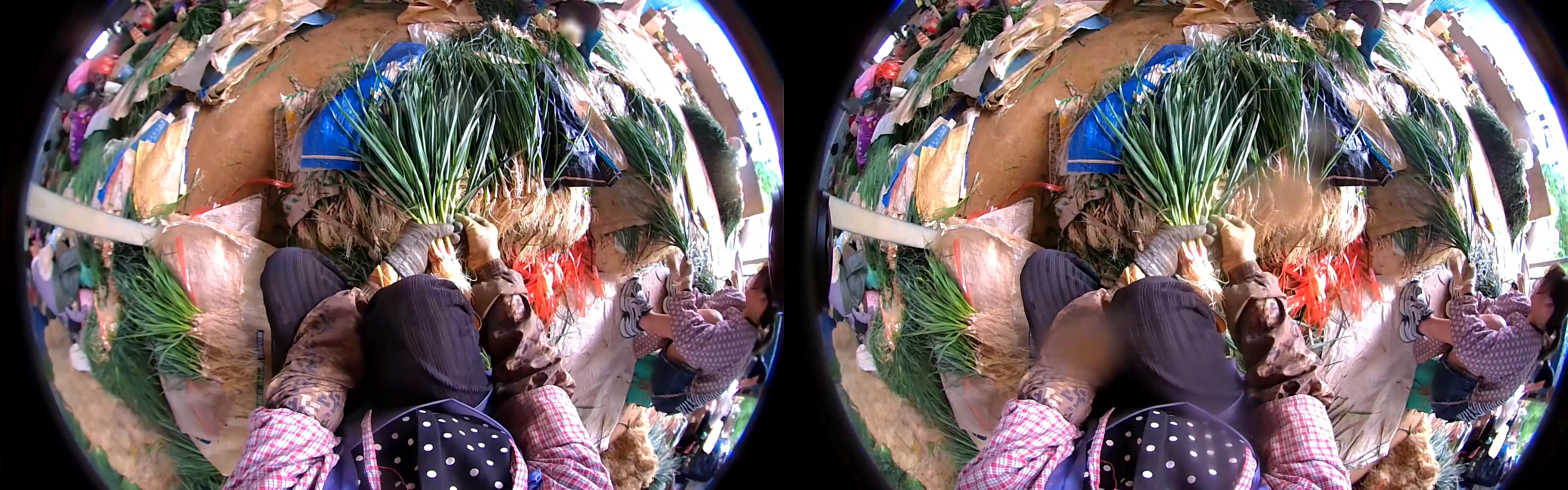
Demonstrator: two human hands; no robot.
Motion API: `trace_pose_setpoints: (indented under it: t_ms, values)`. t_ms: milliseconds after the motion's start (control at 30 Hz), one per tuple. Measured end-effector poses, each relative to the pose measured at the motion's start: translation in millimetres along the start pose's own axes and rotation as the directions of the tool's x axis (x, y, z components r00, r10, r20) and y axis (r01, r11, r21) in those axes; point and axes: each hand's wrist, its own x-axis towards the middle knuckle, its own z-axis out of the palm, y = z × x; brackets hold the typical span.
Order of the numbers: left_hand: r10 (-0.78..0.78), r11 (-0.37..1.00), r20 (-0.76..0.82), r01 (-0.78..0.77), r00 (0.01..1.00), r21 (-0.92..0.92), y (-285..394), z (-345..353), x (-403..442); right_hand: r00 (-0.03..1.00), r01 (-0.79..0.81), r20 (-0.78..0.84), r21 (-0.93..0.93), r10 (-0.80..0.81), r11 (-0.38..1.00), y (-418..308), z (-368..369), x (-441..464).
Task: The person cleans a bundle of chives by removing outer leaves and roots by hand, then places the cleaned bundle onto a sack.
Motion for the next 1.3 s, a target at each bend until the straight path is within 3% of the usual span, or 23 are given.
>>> trace_pose_setpoints:
  t_ms: [133,200,233,333,367,400,467,533,567,600,633,733,800,867,900,933,967,1033,1067,1100,1133,1200,1300]
  values:
    - [0.056,0.998,0.048,-0.057,0.997,0.008,-1.0,-1.3,1.2,0.962,0.238,-0.072,-0.254,-0.264,0.937,10.4,-22.8,43.0]
    - [0.102,0.994,0.054,-0.104,0.993,0.041,4.7,3.0,-7.5,0.768,0.512,0.068,-0.661,-0.636,0.548,-8.1,-25.8,46.5]
    - [0.034,0.996,0.137,-0.023,0.990,-0.081,12.6,9.2,-13.5,0.656,0.515,0.082,-0.775,-0.750,0.366,-13.1,-42.9,76.5]
    - [0.134,0.991,0.167,-0.132,0.977,-0.018,18.4,13.4,-14.8,0.434,0.383,0.094,-0.919,-0.896,0.089,-57.8,-74.8,99.2]
    - [0.112,0.993,0.151,-0.114,0.982,0.007,10.8,-0.8,-5.8,0.449,0.339,0.103,-0.939,-0.888,0.063,-64.6,-102.0,132.7]
    - [0.061,0.996,0.128,-0.069,0.990,0.056,15.1,-1.2,-6.5,0.622,0.260,-0.038,-0.932,-0.782,0.252,-87.0,-92.5,107.3]
    - [-0.042,0.989,0.081,0.029,0.996,0.148,23.7,-1.7,-8.9,0.546,0.181,0.098,-0.984,-0.832,0.003,-103.5,-85.4,89.2]
    - [0.154,0.987,0.042,-0.155,0.987,0.035,7.6,-2.9,-1.6,0.453,0.102,0.303,-0.952,-0.839,-0.288,-107.1,-65.0,63.2]
    - [0.178,0.979,0.030,-0.180,0.984,0.092,7.6,-0.8,-2.6,0.673,0.106,0.254,-0.963,-0.695,-0.248,-106.5,-50.5,51.1]
    - [0.189,0.961,0.037,-0.193,0.981,0.196,1.5,-8.0,5.7,0.883,0.146,0.151,-0.988,-0.445,-0.044,-101.0,-31.7,35.5]
    - [0.201,0.932,0.043,-0.204,0.979,0.298,-4.5,-15.2,14.1,0.959,0.169,0.161,-0.986,-0.235,0.013,-94.5,-13.8,10.1]
    - [0.026,0.896,-0.095,0.019,0.995,0.444,-6.2,-12.4,10.6,0.958,0.285,0.284,-0.932,-0.036,0.223,-68.1,7.1,-7.3]
    - [0.032,0.875,-0.135,0.038,0.990,0.483,-5.4,-8.8,10.8,0.907,0.397,0.321,-0.869,-0.272,0.296,-37.7,3.2,16.1]
    - [-0.008,0.829,-0.104,0.065,0.995,0.556,-10.4,-19.6,14.9,0.764,0.569,0.439,-0.804,-0.472,0.173,-20.6,-5.6,27.0]
    - [0.056,0.928,-0.055,-0.032,0.997,0.371,-14.5,-20.4,11.1,0.680,0.638,0.491,-0.762,-0.545,0.109,-14.6,-1.0,16.5]
    - [0.119,0.980,-0.004,-0.116,0.993,0.161,-19.4,-22.4,7.6,0.755,0.611,0.506,-0.774,-0.417,0.168,-17.5,-4.2,9.7]
    - [0.123,0.906,0.100,-0.153,0.987,0.395,-8.3,-24.5,1.0,0.743,0.621,0.509,-0.767,-0.435,0.162,-21.8,-0.9,-9.1]
    - [0.126,0.978,-0.090,-0.108,0.988,0.180,-6.7,-0.6,-6.3,0.764,0.598,0.468,-0.771,-0.445,0.216,-16.0,-5.0,-20.1]
    - [0.068,0.958,-0.154,-0.021,0.986,0.287,-4.8,-0.7,-6.6,0.744,0.625,0.459,-0.734,-0.486,0.264,-1.4,-14.8,-5.8]
    - [0.090,0.910,-0.164,-0.014,0.982,0.415,-3.0,-4.7,-4.2,0.816,0.529,0.322,-0.750,-0.479,0.396,13.9,-20.1,3.8]
    - [0.184,0.949,-0.124,-0.143,0.975,0.282,-15.5,-15.0,8.6,0.922,0.373,0.219,-0.725,-0.320,0.579,11.3,-17.3,-3.5]
    - [0.114,0.965,-0.250,-0.047,0.962,0.259,-13.6,-8.2,12.4,0.951,0.293,0.109,-0.621,-0.290,0.727,32.7,-14.2,5.4]
    - [0.111,0.876,-0.444,0.123,0.889,0.466,-5.8,-5.4,15.2,0.915,0.323,0.116,-0.784,-0.386,0.530,46.1,-20.5,-7.4]
